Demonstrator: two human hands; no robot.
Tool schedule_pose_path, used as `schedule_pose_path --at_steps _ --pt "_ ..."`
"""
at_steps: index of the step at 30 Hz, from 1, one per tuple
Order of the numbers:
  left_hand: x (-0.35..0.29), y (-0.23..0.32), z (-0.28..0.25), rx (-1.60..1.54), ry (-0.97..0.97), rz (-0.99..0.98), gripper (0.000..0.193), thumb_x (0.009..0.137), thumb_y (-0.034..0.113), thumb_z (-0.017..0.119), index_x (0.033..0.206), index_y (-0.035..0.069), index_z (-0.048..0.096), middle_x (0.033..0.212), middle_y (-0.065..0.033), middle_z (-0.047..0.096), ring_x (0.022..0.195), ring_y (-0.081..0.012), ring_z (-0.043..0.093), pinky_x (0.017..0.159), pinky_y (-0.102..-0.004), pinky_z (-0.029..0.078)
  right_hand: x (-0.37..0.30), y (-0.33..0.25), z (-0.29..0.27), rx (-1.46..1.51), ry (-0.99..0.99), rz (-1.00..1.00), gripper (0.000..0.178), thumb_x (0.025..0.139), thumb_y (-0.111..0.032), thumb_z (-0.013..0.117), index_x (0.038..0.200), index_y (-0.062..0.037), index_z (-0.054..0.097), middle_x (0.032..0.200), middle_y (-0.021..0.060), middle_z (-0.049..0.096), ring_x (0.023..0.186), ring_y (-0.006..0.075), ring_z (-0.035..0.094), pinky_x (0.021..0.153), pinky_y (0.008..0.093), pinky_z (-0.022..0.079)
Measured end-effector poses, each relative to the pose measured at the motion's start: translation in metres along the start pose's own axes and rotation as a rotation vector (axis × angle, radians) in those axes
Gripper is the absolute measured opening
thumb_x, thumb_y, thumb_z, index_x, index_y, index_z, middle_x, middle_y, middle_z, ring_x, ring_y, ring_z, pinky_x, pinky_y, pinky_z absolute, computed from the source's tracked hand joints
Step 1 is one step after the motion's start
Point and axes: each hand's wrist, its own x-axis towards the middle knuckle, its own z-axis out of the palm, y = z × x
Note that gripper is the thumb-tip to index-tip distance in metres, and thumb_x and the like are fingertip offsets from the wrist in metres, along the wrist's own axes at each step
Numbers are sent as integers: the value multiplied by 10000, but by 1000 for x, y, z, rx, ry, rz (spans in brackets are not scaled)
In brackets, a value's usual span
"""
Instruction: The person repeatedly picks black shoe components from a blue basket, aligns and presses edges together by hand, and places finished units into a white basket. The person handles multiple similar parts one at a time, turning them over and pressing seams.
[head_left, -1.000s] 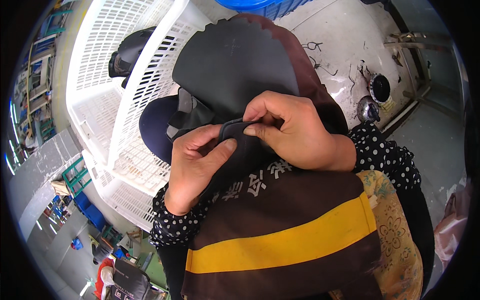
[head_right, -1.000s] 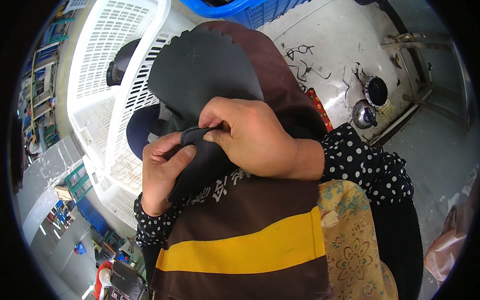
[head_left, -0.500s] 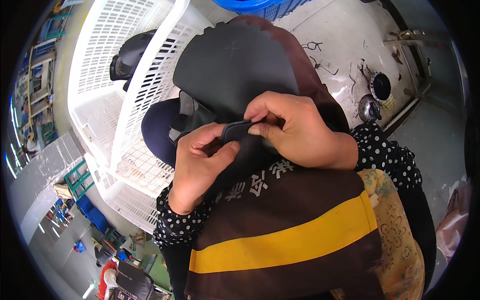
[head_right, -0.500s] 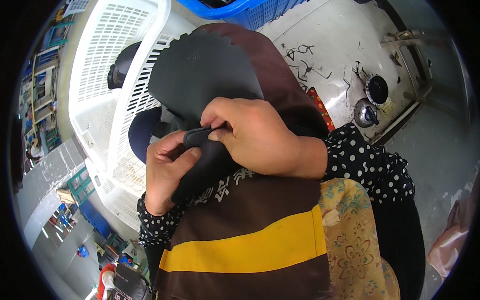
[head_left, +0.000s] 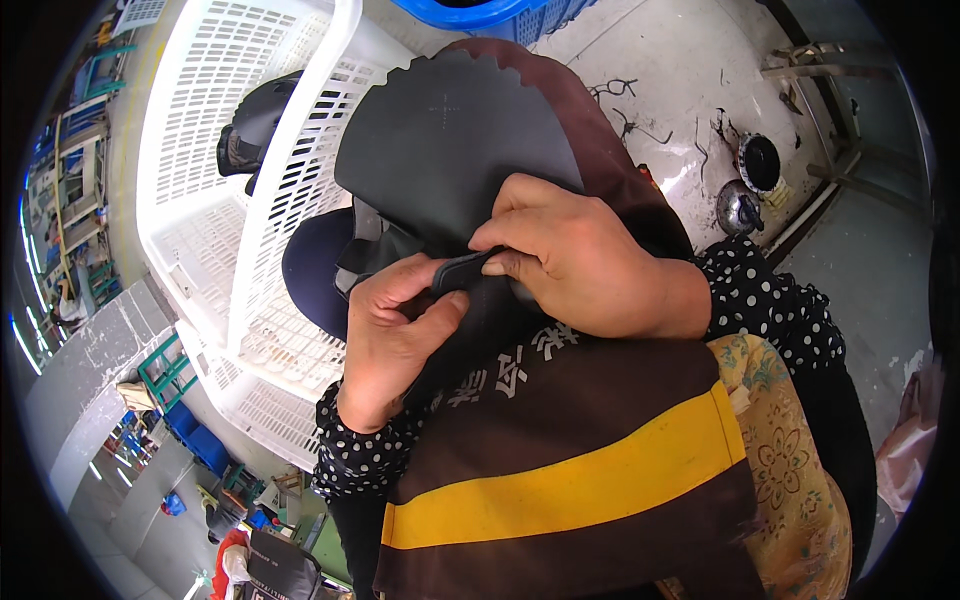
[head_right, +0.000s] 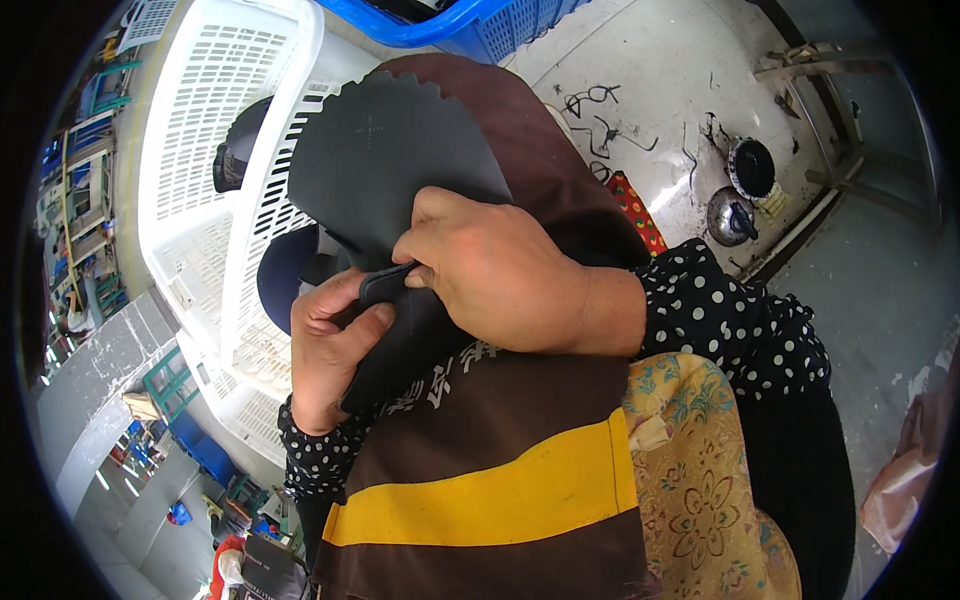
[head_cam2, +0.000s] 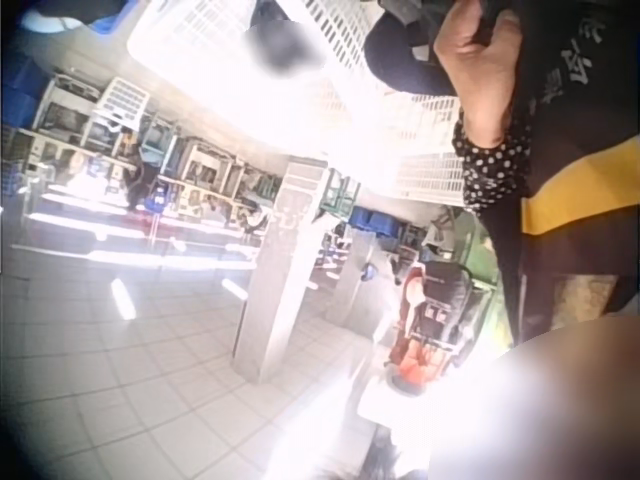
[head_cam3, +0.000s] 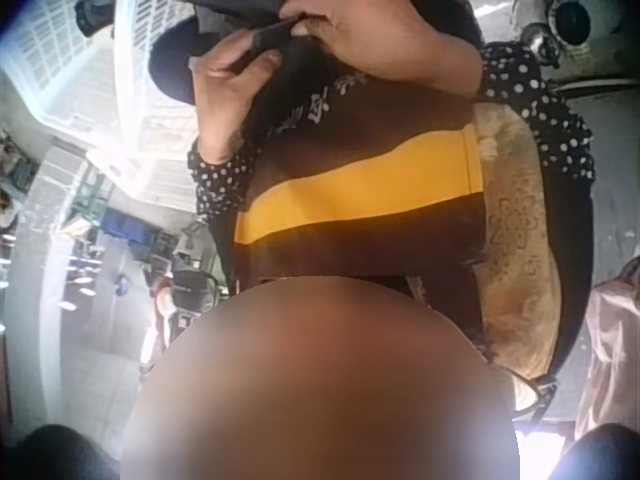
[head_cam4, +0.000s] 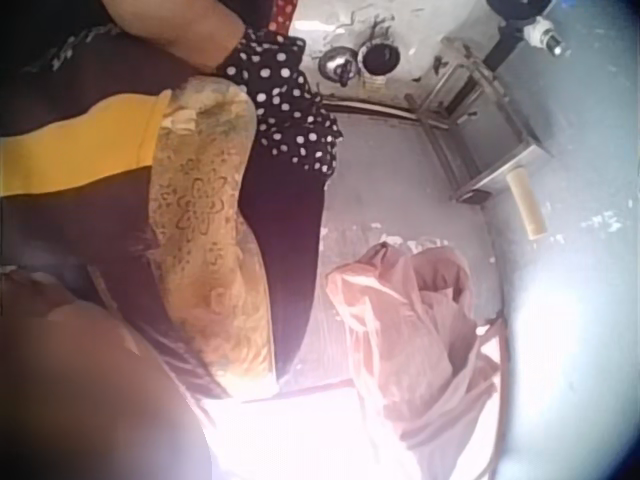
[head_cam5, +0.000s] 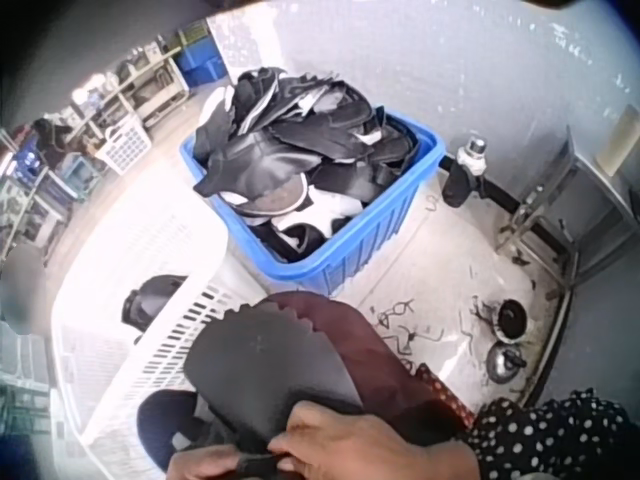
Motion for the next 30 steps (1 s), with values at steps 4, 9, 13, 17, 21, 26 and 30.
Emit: schedule_pose_path --at_steps 4,9,13,17,21,26,30 --pt "-2 5 2 45 38 -10 192 857 -87 705 1029 -23 763 844 35 642 762 -43 563 702 -207 440 1 2 0 -15 -20 11 81 856 -56 757 910 -35 700 951 107 615 817 346 663 698 442 536" --pt "-2 12 -3 269 78 126 195 845 -67 783 1031 -10 773 843 13 679 759 -51 593 687 -215 457 11 -1 -6 -82 -82 -59 172 813 14 804 945 -18 699 938 103 613 800 284 642 687 369 520" --pt "-7 9 -6 231 15 188 219 865 -37 808 1077 -2 764 897 1 699 810 -56 625 720 -221 488 28 -2 -10 -40 -200 -146 174 793 17 815 906 -18 688 932 100 618 829 277 633 708 361 510" --pt "-18 3 -10 -82 24 -26 255 901 -2 797 1144 -37 729 953 7 696 772 -34 624 690 -200 517 42 -1 -16 -15 -316 -166 173 781 25 821 862 -33 680 908 64 664 887 260 627 784 359 492" --pt "-25 -2 -15 -198 -19 -65 242 900 -28 785 1135 -39 730 975 -11 712 826 -48 646 742 -207 536 44 -7 -15 -37 -370 -122 167 788 10 827 872 -46 694 901 43 700 912 248 615 838 376 486" --pt "-25 -4 -17 -196 -59 -133 260 895 -65 768 1150 -31 728 1037 -36 718 910 -61 664 821 -217 548 47 -17 -7 -128 -432 -151 142 815 -1 816 905 -50 717 887 42 694 889 237 614 799 360 498" --pt "-28 -6 -22 -264 -62 -140 329 886 -66 772 1207 -33 711 1086 -55 725 962 -85 674 861 -234 561 50 -21 -6 -158 -456 -106 137 824 1 808 922 -50 728 865 42 668 862 223 613 758 347 499"
